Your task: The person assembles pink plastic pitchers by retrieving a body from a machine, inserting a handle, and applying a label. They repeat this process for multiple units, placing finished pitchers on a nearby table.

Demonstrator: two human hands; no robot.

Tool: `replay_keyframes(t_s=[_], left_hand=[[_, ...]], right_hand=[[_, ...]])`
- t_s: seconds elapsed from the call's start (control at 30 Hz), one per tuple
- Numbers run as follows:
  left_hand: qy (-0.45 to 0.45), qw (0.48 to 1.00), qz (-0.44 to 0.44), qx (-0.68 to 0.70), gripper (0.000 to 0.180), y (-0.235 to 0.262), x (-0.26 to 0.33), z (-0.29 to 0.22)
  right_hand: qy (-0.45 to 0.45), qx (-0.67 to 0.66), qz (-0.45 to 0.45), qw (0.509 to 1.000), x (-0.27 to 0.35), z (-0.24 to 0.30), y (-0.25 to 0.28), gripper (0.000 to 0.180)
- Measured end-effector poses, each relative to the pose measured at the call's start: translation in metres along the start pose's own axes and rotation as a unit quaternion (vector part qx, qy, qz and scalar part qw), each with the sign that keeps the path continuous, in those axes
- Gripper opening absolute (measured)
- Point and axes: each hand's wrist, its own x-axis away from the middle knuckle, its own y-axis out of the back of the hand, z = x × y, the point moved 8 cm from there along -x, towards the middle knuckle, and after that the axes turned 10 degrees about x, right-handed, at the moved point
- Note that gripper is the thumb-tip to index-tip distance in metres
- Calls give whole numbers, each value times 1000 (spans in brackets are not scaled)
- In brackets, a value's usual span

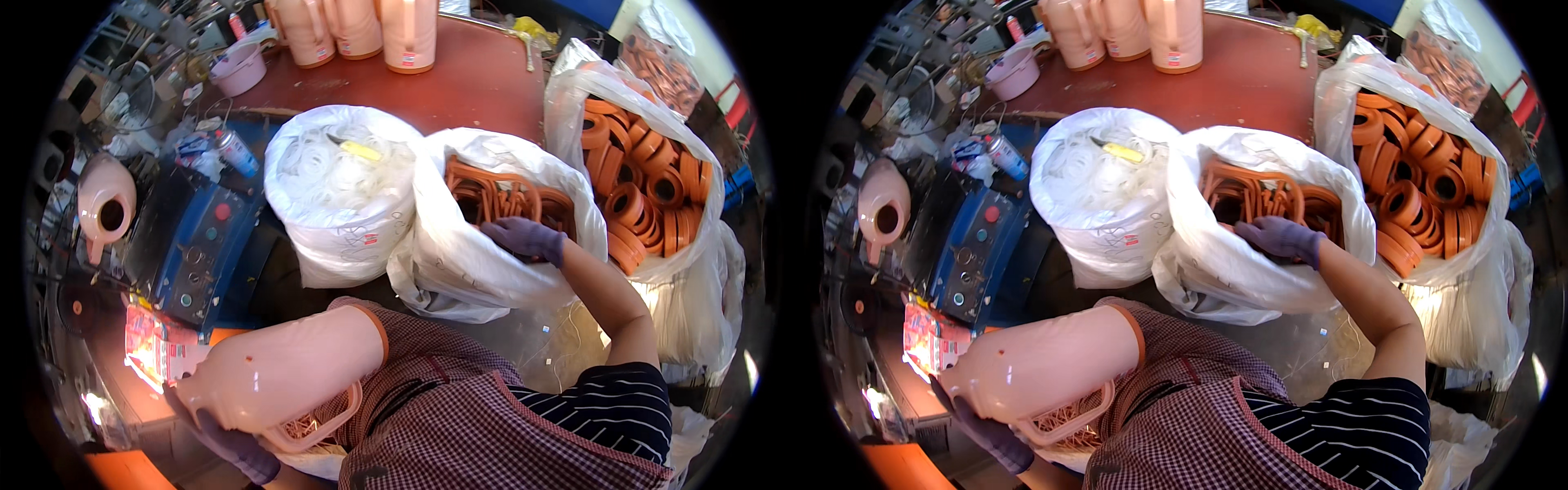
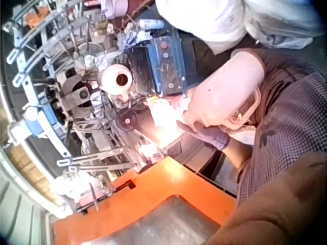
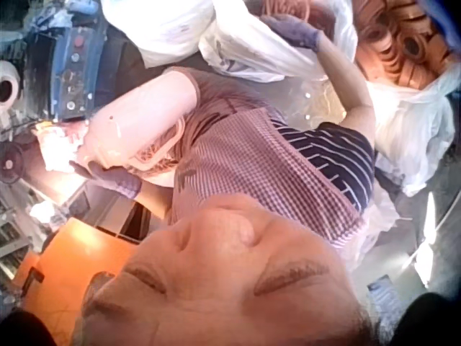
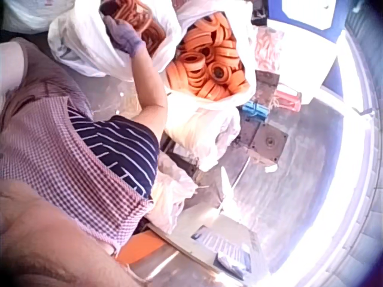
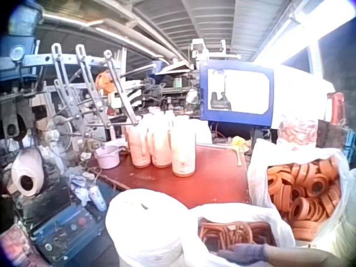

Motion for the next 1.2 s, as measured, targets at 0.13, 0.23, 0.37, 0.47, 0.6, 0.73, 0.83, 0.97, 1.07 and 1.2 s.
replay_keyframes(t_s=[0.13, 0.23, 0.37, 0.47, 0.6, 0.73, 0.83, 0.97, 1.07, 1.2], left_hand=[[5, 997, -3, -80, 78, 17, 1, 8], [-33, 987, -7, -155, 86, 28, 9, -1], [-37, 989, -14, -139, 99, 37, 19, -6], [-36, 978, 2, -204, 103, 37, 25, -10], [-42, 967, 29, -251, 105, 25, 37, -17], [-80, 952, 75, -287, 105, 2, 51, -23], [-71, 959, 94, -259, 106, -3, 58, -25], [-44, 956, 19, -291, 99, 19, 57, -29], [-81, 956, 43, -278, 98, 19, 59, -31], [-46, 954, 18, -296, 97, 21, 60, -24]], right_hand=[[-41, 126, -8, 991, 4, -55, 4, 41], [61, 299, -172, 937, 29, -53, 64, 40], [-63, 99, -207, 971, 28, -59, 122, 28], [81, 156, -347, 921, 21, 8, 159, 28], [241, 7, -418, 876, 15, 127, 169, 27], [269, -446, -221, 824, -19, 284, 107, 20], [285, -661, 28, 693, -11, 394, 19, 13], [206, -672, 243, 668, 14, 425, -55, 9], [222, -713, 205, 633, 14, 416, -56, 9], [226, -716, 168, 638, 12, 411, -64, 12]])
